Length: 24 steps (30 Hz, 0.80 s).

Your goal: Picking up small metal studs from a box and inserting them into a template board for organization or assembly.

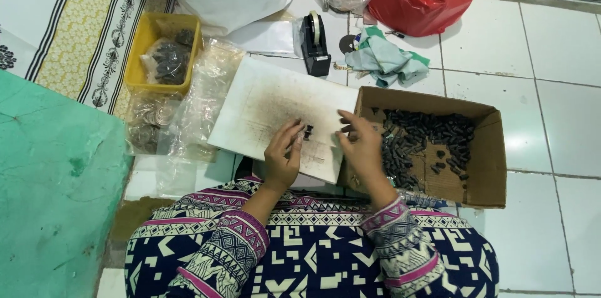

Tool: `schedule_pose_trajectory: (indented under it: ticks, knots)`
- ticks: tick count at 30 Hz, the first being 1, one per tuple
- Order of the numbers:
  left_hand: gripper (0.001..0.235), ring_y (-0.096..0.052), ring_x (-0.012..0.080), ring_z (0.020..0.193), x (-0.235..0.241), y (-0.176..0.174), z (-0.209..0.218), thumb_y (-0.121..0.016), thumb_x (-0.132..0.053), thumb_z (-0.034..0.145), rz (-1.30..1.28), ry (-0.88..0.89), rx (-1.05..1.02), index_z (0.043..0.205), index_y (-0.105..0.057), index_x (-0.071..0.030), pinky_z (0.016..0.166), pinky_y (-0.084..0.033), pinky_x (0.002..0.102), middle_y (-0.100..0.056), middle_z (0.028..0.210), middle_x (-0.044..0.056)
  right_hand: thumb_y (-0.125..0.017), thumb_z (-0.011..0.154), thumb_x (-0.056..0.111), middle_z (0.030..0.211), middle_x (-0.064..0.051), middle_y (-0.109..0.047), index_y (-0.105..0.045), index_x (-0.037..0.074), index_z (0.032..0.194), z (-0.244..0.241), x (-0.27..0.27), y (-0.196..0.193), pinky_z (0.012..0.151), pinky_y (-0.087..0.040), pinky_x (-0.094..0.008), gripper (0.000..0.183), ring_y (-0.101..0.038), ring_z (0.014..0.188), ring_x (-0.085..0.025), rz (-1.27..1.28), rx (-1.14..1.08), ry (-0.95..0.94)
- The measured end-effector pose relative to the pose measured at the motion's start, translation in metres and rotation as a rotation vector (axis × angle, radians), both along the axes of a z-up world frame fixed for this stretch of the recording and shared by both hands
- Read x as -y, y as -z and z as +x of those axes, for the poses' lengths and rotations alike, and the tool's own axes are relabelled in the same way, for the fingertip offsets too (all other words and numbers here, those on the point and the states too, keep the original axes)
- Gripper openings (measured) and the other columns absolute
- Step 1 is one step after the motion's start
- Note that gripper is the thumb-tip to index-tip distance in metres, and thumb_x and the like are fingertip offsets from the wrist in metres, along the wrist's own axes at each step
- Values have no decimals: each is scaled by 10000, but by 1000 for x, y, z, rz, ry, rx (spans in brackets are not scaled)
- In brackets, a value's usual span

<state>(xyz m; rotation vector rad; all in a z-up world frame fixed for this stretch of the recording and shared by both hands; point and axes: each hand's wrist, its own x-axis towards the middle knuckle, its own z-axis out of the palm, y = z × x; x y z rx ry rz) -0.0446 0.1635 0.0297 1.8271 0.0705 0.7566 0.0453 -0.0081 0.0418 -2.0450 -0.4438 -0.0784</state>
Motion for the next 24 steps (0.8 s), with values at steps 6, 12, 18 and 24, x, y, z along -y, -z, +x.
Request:
schedule_pose_trajectory:
  ticks: [6, 12, 18, 24]
  knots:
    - [243, -686, 350, 1034, 25, 12, 12, -705, -68, 927, 276, 69, 167, 1169, -725, -88, 881, -584, 468, -679, 1120, 125, -820, 810, 41, 995, -152, -770, -768, 110, 1185, 15, 69, -40, 715, -635, -412, 385, -759, 894, -316, -205, -167, 110]
    - [158, -707, 334, 958, 81, -15, 34, -695, -6, 883, 460, 474, -28, 1040, -718, -9, 855, -602, 398, -681, 989, 169, -819, 800, 56, 1005, -185, -787, -803, 75, 1095, 19, 128, 28, 810, -606, -468, 297, -744, 1001, -383, -426, -418, 168]
    - [69, -644, 231, 723, 139, 34, 85, -683, 37, 787, 861, 395, -231, 764, -650, -19, 581, -582, 326, -577, 745, 108, -754, 819, 186, 974, -24, -793, -806, 249, 1065, 56, 128, 85, 816, -620, -405, 259, -751, 1000, -264, -697, -429, 189]
    - [47, -667, 261, 844, 166, 87, 97, -679, -33, 839, 1058, 320, -292, 795, -673, -49, 535, -574, 323, -656, 865, 126, -640, 883, 36, 969, -269, -763, -782, -13, 1081, 54, 108, 51, 820, -624, -500, 248, -740, 967, -420, -723, -421, 153]
